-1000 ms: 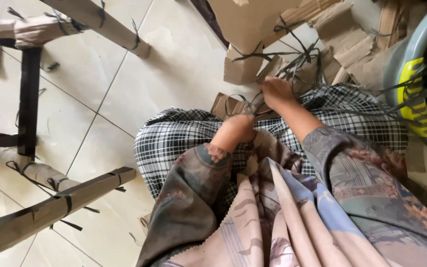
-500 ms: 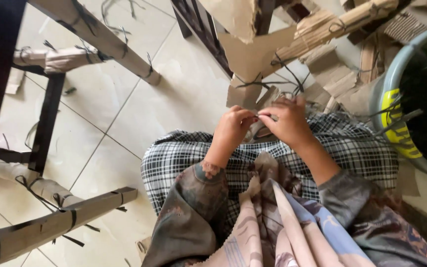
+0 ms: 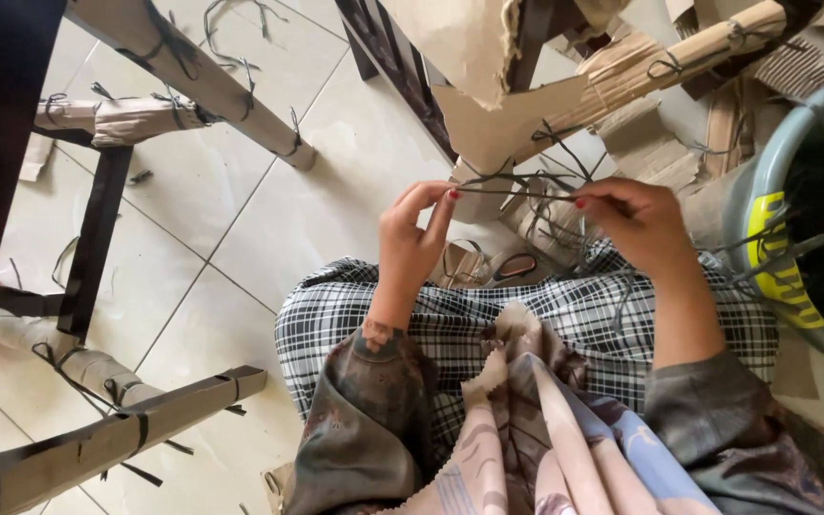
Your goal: Wrapping chair legs with protective cardboard and securing them with plastic ties.
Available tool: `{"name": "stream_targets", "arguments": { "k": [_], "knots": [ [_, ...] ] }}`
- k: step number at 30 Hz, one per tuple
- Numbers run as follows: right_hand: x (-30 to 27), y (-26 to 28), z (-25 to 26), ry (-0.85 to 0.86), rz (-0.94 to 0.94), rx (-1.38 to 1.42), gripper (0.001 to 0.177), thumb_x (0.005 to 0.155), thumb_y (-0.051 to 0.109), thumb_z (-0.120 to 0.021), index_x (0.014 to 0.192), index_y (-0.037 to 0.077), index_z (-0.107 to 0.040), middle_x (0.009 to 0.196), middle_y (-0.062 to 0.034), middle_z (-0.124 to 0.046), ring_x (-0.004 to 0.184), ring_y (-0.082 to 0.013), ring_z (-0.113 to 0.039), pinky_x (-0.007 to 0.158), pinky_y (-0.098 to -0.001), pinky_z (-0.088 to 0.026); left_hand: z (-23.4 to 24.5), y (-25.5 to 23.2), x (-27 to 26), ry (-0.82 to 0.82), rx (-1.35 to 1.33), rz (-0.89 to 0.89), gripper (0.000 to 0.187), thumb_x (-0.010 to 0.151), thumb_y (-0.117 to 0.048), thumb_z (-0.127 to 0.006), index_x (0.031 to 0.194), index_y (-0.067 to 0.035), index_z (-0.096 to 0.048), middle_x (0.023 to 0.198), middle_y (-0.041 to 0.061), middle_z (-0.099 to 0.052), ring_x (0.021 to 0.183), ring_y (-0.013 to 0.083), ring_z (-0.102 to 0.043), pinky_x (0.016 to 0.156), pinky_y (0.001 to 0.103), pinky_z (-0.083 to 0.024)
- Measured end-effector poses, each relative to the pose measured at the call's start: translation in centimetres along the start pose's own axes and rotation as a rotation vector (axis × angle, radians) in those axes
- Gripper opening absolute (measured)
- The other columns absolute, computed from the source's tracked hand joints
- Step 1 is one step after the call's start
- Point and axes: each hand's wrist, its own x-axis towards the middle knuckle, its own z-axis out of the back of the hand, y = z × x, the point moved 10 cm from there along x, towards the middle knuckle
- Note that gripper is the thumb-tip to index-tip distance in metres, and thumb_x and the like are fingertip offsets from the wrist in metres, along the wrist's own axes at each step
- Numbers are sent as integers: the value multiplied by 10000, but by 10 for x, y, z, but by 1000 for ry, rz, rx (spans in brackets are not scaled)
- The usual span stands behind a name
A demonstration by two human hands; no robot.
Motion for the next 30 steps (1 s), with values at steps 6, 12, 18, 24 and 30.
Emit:
{"name": "stream_targets", "arguments": {
  "k": [6, 12, 18, 24, 30],
  "knots": [
    [-8, 65, 31, -36, 88, -191, 146, 970, 0, -756, 1117, 10, -760, 1016, -107, -764, 880, -160, -717, 833, -257, -589, 9, -44, 6, 64, -270, -81, 132, 1074, -112, -461, 1096, -31, -563, 1197, 177, -672, 1113, 281, -695, 991, 376, -576],
    [-32, 106, 95, -303, 93, -375, 65, 1137, -132, -783, 1172, -79, -771, 1055, -179, -729, 932, -208, -671, 841, -301, -534, -18, -65, 2, -68, -94, -326, 616, 1083, -20, -577, 1597, 18, -240, 1666, 226, -301, 1600, 361, -307, 1395, 481, -284],
    [-17, 27, 135, -482, -19, -42, 157, 1070, 2, -747, 1219, 45, -764, 834, 1, -590, 717, -55, -471, 662, -205, -363, -46, -63, 8, -236, 0, -348, 559, 1091, -66, -596, 1569, -7, -313, 1601, 281, -380, 1524, 422, -423, 1265, 430, -485],
    [7, -26, 154, -468, 64, 314, 74, 1147, -40, -592, 1183, -12, -650, 696, -45, -262, 618, -116, -209, 641, -346, -171, -37, -60, 16, -218, -48, -335, 556, 1029, -34, -687, 1505, 5, -402, 1546, 258, -461, 1487, 392, -474, 1272, 470, -477],
    [32, -17, 128, -493, -29, 461, 173, 1040, -41, -578, 1065, 58, -718, 593, -4, -304, 525, -87, -264, 532, -306, -200, -29, -63, 17, -241, -85, -326, 506, 1002, -20, -711, 1445, -26, -466, 1511, 284, -492, 1456, 387, -512, 1224, 434, -516]
  ]
}}
